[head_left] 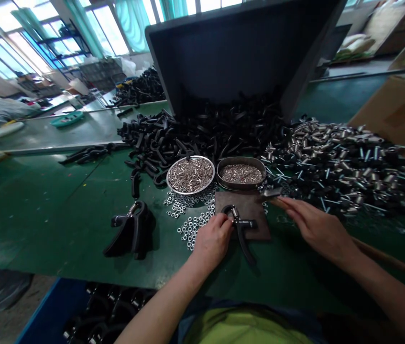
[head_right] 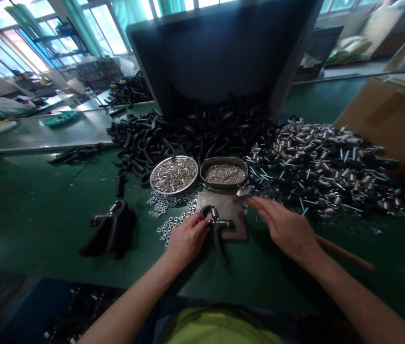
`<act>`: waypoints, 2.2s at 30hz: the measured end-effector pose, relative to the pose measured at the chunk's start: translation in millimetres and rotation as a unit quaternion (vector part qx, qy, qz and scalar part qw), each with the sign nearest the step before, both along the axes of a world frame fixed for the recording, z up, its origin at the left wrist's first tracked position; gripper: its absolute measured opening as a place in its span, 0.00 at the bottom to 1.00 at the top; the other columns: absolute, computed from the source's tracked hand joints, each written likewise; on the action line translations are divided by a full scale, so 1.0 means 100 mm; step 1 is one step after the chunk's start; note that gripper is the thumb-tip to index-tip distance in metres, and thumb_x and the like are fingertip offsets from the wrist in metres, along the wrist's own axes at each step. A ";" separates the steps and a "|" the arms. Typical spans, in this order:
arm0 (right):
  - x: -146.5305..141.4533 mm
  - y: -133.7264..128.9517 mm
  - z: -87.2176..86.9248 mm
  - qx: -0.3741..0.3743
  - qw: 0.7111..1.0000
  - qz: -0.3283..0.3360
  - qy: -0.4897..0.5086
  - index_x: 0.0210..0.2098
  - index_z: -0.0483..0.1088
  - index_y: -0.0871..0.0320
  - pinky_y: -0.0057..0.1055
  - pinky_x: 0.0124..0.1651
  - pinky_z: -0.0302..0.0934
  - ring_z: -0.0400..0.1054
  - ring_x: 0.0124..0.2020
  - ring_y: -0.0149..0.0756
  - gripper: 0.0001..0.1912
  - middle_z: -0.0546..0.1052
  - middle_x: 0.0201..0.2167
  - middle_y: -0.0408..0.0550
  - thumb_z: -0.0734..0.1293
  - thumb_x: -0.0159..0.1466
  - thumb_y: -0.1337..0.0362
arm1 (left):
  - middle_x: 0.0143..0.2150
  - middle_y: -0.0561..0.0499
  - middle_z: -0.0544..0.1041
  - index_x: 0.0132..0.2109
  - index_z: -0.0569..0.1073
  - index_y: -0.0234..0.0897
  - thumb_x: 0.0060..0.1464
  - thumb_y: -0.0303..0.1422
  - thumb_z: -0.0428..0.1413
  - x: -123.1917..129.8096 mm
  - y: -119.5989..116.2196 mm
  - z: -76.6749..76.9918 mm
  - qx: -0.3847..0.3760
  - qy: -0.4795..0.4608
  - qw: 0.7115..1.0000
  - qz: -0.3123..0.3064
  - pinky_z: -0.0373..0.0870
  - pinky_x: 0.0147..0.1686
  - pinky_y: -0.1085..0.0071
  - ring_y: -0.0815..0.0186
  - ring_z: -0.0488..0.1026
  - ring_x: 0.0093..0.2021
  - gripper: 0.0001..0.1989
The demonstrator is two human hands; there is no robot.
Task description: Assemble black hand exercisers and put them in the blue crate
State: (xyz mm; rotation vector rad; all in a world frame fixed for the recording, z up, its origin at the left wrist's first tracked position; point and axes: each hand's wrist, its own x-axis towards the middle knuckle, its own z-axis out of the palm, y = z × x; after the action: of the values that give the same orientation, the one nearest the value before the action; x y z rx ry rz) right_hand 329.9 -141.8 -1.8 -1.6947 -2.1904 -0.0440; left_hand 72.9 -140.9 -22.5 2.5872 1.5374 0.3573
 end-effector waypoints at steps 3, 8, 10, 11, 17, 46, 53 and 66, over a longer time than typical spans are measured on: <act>-0.33 0.13 0.07 -0.033 0.993 0.047 0.102 0.58 0.61 0.55 0.37 0.51 0.63 0.67 0.52 0.39 0.21 0.72 0.53 0.50 0.52 0.67 0.63 | 0.42 0.47 0.72 0.43 0.71 0.40 0.62 0.32 0.43 0.01 0.02 0.00 0.001 0.001 1.000 -0.001 0.70 0.35 0.72 0.64 0.71 0.41 0.12; -0.38 0.14 -0.05 -0.137 0.975 0.039 0.169 0.52 0.68 0.54 0.36 0.42 0.67 0.72 0.41 0.39 0.19 0.77 0.43 0.50 0.55 0.65 0.61 | 0.43 0.47 0.71 0.44 0.71 0.40 0.60 0.31 0.45 -0.02 0.00 0.00 -0.015 -0.040 0.999 -0.001 0.70 0.36 0.70 0.64 0.71 0.40 0.11; -0.23 0.00 -0.10 -0.181 0.949 -0.025 0.259 0.51 0.67 0.56 0.30 0.29 0.66 0.72 0.28 0.35 0.20 0.77 0.31 0.48 0.54 0.66 0.56 | 0.46 0.46 0.70 0.50 0.68 0.41 0.58 0.32 0.49 -0.05 -0.04 -0.04 -0.021 -0.096 0.995 0.030 0.71 0.39 0.69 0.64 0.72 0.40 0.13; -0.16 -0.08 -0.14 -0.201 0.927 -0.061 0.312 0.52 0.66 0.57 0.28 0.23 0.62 0.68 0.21 0.32 0.22 0.75 0.26 0.46 0.54 0.66 0.54 | 0.45 0.46 0.70 0.51 0.66 0.40 0.57 0.33 0.51 -0.06 -0.05 -0.06 -0.029 -0.127 0.990 0.055 0.71 0.39 0.68 0.63 0.72 0.40 0.15; -0.17 -0.49 -0.17 -0.259 0.874 -0.131 0.390 0.52 0.65 0.59 0.27 0.18 0.59 0.65 0.18 0.32 0.25 0.71 0.21 0.44 0.54 0.64 0.50 | 0.38 0.46 0.74 0.47 0.66 0.36 0.53 0.31 0.54 -0.05 -0.07 -0.10 -0.093 -0.180 0.971 0.130 0.70 0.39 0.64 0.60 0.73 0.40 0.13; -0.20 0.52 0.19 0.009 0.999 0.036 -0.015 0.39 0.76 0.59 0.37 0.47 0.60 0.65 0.45 0.42 0.16 0.77 0.40 0.52 0.57 0.65 0.65 | 0.61 0.47 0.66 0.58 0.67 0.41 0.47 0.36 0.62 0.19 -0.41 0.19 -0.449 -0.595 0.645 0.170 0.59 0.60 0.61 0.58 0.62 0.61 0.30; -0.57 1.54 0.26 -0.193 0.968 -0.021 -0.156 0.33 0.78 0.58 0.32 0.40 0.59 0.68 0.44 0.45 0.10 0.78 0.36 0.55 0.67 0.55 0.60 | 0.57 0.42 0.71 0.54 0.70 0.36 0.52 0.35 0.57 -0.01 -0.08 0.43 -0.367 -0.502 0.778 0.090 0.64 0.56 0.60 0.58 0.69 0.54 0.22; -0.49 1.62 0.04 -0.169 0.984 -0.021 -0.060 0.37 0.75 0.56 0.30 0.38 0.60 0.71 0.39 0.39 0.12 0.78 0.35 0.49 0.62 0.57 0.65 | 0.43 0.37 0.77 0.42 0.77 0.29 0.48 0.25 0.57 0.47 1.90 0.31 -0.099 0.065 0.993 0.015 0.67 0.49 0.63 0.53 0.73 0.48 0.12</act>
State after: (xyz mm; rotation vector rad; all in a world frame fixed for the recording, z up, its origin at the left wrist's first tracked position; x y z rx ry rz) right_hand 281.1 19.8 1.8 -1.9636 -2.3555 0.2331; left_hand 120.3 49.5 8.5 2.4780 1.5661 0.0355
